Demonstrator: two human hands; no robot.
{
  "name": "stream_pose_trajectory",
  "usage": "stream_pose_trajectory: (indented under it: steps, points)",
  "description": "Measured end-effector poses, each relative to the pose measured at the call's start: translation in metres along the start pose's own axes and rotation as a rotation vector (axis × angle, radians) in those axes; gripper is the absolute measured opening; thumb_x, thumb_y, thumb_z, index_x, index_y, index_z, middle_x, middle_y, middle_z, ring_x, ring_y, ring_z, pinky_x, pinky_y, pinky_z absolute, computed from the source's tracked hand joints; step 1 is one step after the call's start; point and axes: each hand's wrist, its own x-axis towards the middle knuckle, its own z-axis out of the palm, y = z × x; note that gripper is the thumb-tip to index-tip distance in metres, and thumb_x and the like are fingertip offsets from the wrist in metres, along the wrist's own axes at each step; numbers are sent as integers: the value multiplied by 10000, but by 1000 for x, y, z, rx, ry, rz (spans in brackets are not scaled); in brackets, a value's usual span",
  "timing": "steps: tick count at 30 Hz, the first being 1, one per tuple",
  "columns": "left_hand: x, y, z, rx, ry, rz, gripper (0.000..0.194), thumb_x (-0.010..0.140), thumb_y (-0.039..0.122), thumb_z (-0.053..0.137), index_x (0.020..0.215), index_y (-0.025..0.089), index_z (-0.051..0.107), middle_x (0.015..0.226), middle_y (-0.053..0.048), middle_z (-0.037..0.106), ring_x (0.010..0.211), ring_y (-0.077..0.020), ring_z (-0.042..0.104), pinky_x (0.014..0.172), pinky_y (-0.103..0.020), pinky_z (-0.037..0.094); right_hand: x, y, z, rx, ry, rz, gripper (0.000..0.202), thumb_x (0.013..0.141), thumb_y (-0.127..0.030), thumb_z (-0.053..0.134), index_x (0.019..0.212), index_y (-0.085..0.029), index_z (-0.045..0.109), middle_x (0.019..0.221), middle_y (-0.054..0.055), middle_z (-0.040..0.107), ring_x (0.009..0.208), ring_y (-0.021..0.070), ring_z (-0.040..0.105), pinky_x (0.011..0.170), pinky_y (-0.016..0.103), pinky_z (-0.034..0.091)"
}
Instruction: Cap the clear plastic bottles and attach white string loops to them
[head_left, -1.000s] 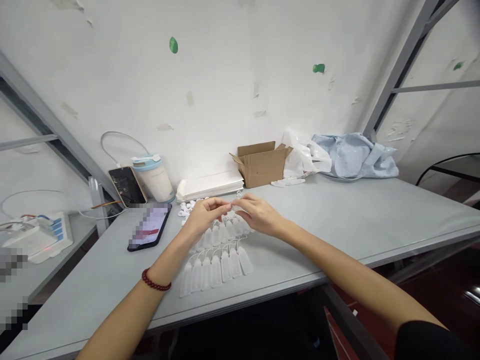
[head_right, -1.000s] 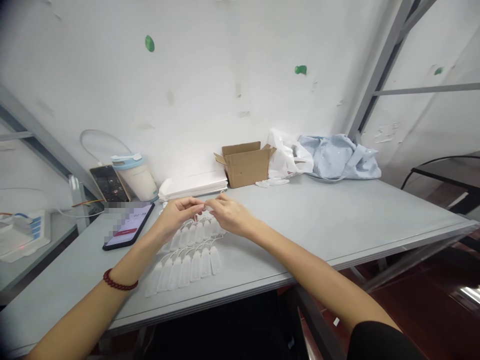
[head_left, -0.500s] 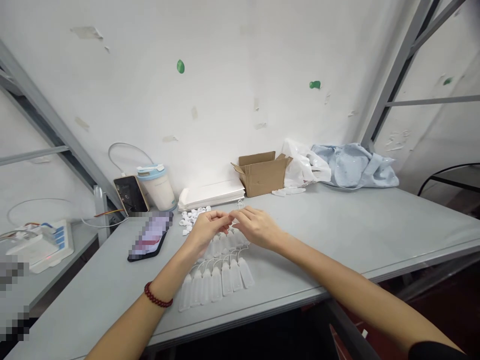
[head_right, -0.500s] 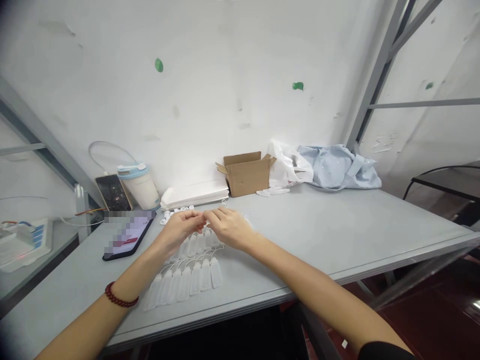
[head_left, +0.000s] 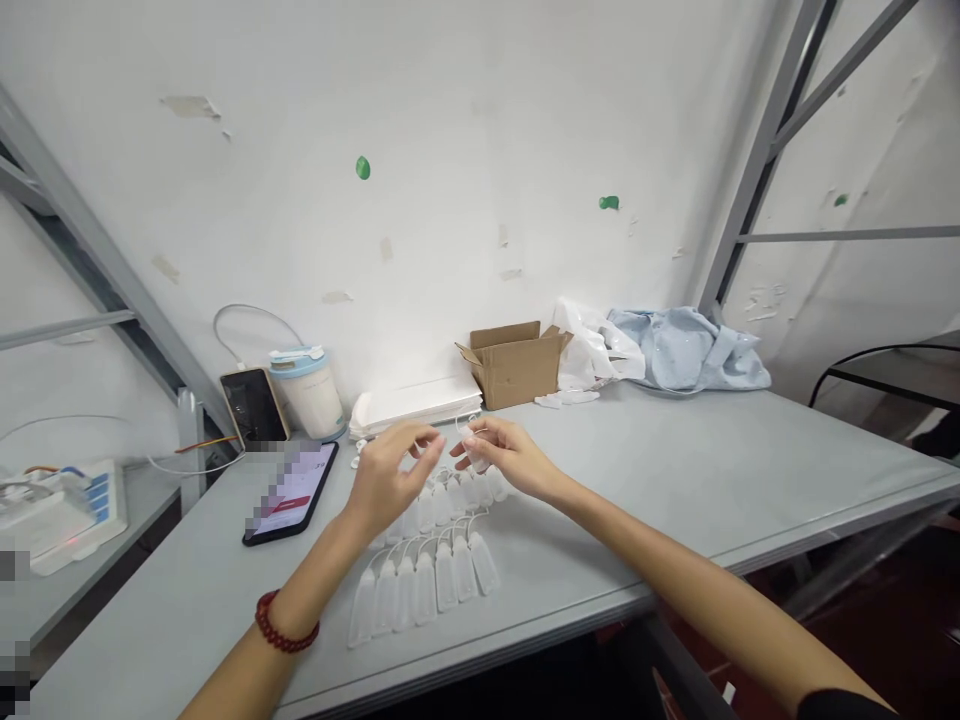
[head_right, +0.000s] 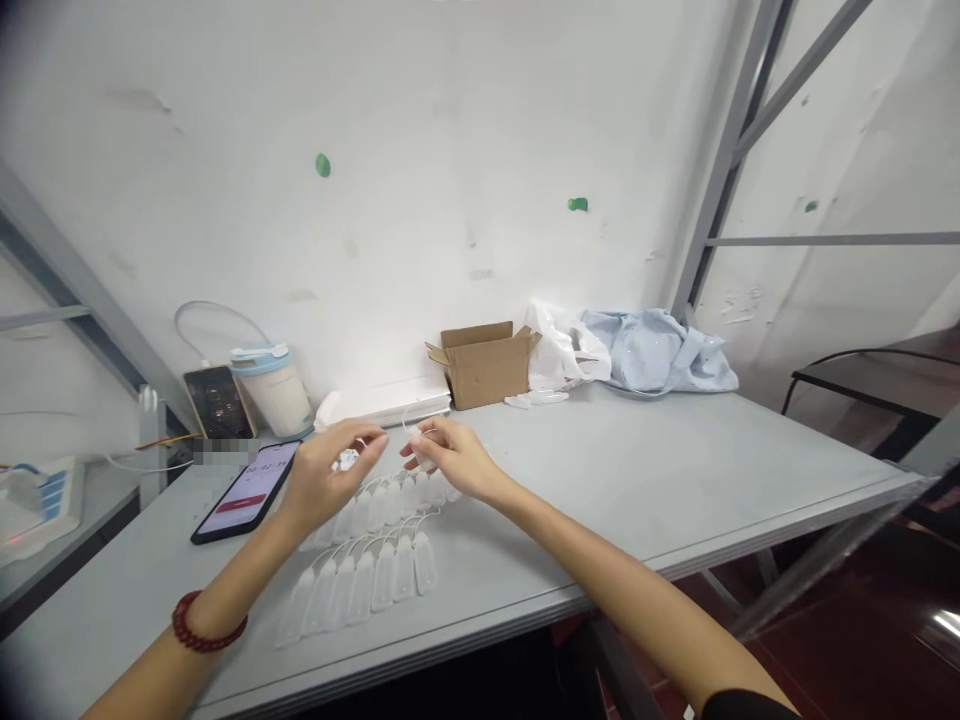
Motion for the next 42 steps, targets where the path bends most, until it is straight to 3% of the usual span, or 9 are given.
stream_pose_trajectory:
  steps: [3, 6, 14, 17, 19, 23, 31, 38, 42]
  points:
    - [-8, 4, 5, 141, -68, 337, 196, 831, 274, 578, 1002, 184, 611, 954, -100, 679, 896, -230, 614, 797, -359, 485, 3, 5, 0, 66, 14, -18, 281, 827, -425, 571, 922, -171, 498, 847, 71, 688, 750, 173, 683, 603, 256, 492]
    - [-11, 5, 13, 227, -114, 491, 357, 835, 246, 584, 1173, 147, 521, 1108, -154, 629, 1058, -278, 565, 875, -411, 467, 3, 10, 4, 123, -11, -23, 315, 797, -441, 600, 914, -167, 497, 810, 59, 678, 732, 181, 685, 601, 268, 504]
    - [-22, 16, 19, 260, -112, 386, 362, 834, 260, 595, 1155, 129, 492, 1066, -130, 623, 1008, -277, 547, 847, -429, 476, 4, -4, -19, 59, -295, 102, 332, 784, -441, 622, 893, -129, 595, 786, 66, 694, 705, 158, 671, 606, 249, 506]
    - [-39, 33, 19, 302, -229, 331, 325, 812, 254, 620, 1100, 137, 525, 1029, -111, 645, 978, -294, 545, 814, -449, 471, 8, -9, -47, -147, -581, 276, 334, 757, -415, 653, 893, -110, 658, 793, 72, 705, 636, 142, 668, 515, 204, 459]
    - [-50, 46, 21, 241, -329, 255, 342, 782, 287, 657, 1071, 148, 538, 1023, -101, 648, 977, -292, 537, 793, -434, 477, 9, -11, -64, -224, -650, 354, 345, 761, -426, 641, 890, -108, 670, 762, 68, 711, 619, 140, 670, 491, 194, 436]
    - [-63, 61, 25, 84, -494, 123, 323, 742, 299, 689, 1015, 179, 565, 965, -68, 663, 925, -256, 542, 755, -379, 490, 9, -10, -80, -297, -618, 424, 365, 747, -453, 641, 858, -106, 668, 696, 52, 705, 566, 129, 660, 451, 186, 396]
    - [-60, 60, 28, 84, -643, 67, 301, 743, 297, 663, 1002, 165, 586, 988, -69, 660, 957, -263, 535, 792, -404, 460, 7, -12, -74, -353, -569, 368, 310, 771, -416, 609, 837, -118, 663, 708, 41, 705, 510, 100, 628, 438, 185, 384]
    - [-57, 61, 26, 171, -701, 100, 291, 777, 306, 611, 1033, 168, 595, 986, -84, 642, 967, -275, 523, 803, -420, 454, 8, -13, -71, -406, -502, 336, 297, 776, -396, 594, 865, -121, 664, 701, 42, 699, 465, 88, 595, 419, 187, 358]
    - [-45, 47, 23, 118, -629, 116, 330, 805, 399, 573, 1069, 202, 598, 1193, -101, 580, 1062, -281, 510, 860, -423, 445, 9, -11, -73, -456, -423, 291, 274, 789, -377, 571, 828, -126, 673, 698, 39, 695, 427, 75, 566, 415, 196, 328]
